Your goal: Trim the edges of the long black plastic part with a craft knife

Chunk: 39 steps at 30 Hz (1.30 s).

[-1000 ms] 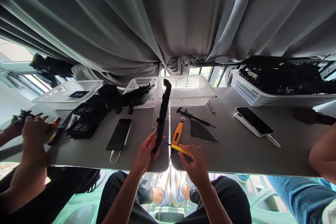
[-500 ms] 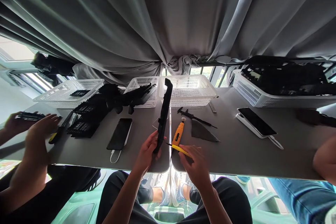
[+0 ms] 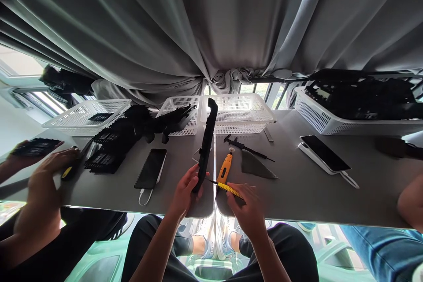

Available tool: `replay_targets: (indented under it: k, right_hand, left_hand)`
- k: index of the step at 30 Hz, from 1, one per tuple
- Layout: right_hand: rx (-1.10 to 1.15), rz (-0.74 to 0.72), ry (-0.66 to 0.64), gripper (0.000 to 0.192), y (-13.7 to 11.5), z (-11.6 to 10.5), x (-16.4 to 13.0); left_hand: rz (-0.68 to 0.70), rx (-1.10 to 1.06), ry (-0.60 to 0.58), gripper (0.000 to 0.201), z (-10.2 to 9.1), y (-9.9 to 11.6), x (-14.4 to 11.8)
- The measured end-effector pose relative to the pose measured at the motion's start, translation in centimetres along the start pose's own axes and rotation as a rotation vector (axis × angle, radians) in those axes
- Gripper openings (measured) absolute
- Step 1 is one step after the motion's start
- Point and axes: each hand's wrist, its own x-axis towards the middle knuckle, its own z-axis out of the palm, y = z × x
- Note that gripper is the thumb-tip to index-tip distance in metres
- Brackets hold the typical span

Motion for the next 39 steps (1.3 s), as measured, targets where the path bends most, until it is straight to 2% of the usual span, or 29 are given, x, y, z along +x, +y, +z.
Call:
replay_targets:
  k: [14, 20, 26, 34, 39]
  right_hand:
    - [0.001, -0.015, 0.024, 0.023, 0.1, 0.1, -0.2]
    - [-0.022, 0.027, 0.013, 0.029, 0.1, 0.2, -0.1]
    - [-0.018, 0.030, 0.008, 0.030, 0.2, 0.0, -0.1]
    - [-0.033, 0.083, -0.014, 0.037, 0.1, 0.2, -0.4]
    - [-0.034, 0.101, 0.023, 0.040, 0.2, 0.1, -0.4]
  left_hand:
    - [-0.021, -0.029, 0.021, 0.061, 0.1, 0.3, -0.3]
    - [-0.001, -0.027, -0.021, 0.065, -0.1, -0.5, -0.1]
    - [0.010, -0.020, -0.015, 0.073, -0.1, -0.5, 0.1]
    - [0.000, 0.000, 0.106, 0.059, 0.3, 0.0, -0.1]
    - [-0.020, 0.025, 0.095, 0.058, 0.2, 0.0, -0.2]
